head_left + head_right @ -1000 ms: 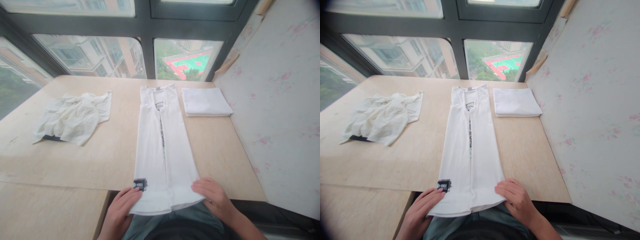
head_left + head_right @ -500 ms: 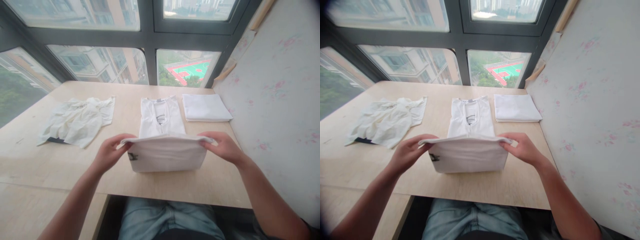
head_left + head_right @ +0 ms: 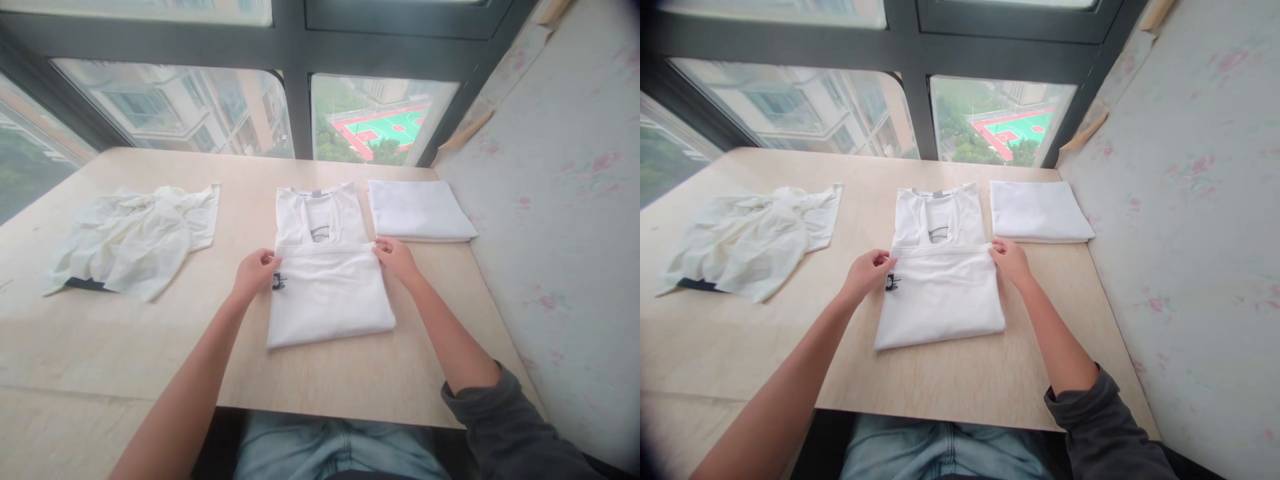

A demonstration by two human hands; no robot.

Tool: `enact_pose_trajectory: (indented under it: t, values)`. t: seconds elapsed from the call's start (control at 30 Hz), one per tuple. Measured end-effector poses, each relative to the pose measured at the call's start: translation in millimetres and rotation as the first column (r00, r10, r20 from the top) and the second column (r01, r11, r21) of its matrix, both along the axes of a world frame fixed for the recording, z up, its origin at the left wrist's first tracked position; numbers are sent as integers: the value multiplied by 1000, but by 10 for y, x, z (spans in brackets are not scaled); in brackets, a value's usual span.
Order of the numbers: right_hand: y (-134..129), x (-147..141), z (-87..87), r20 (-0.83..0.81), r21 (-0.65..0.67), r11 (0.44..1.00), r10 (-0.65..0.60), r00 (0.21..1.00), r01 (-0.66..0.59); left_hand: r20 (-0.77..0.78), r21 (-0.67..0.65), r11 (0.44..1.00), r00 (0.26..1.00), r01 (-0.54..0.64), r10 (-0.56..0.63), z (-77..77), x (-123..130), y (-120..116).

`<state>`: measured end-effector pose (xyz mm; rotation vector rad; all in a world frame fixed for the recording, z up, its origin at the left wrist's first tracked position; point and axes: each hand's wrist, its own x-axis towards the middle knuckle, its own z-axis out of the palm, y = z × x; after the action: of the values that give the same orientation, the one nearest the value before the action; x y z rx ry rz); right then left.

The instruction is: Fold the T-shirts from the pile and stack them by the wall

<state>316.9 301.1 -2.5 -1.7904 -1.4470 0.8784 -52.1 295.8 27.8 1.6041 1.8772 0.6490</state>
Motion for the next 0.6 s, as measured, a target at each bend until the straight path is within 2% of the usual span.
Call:
enact_pose_trajectory:
  t: [0.13,0.33,0.5,0.6]
  values:
    - [6,-39,38,-4,32,999,-13,1000,13,49,53,999,999,-14,12,41,74,40]
    - [11,-67,121,-58,107,994,-3,998,10,113,90,991,989,-101,91,37,16,-79]
    - [100,-180,150,101,73,997,5,995,-12,73,47,991,990,-123,120,8,47,-38]
    - [62,-196,155,123,55,998,-4,992,-3,57,17,991,989,-136,135,33,85,-22]
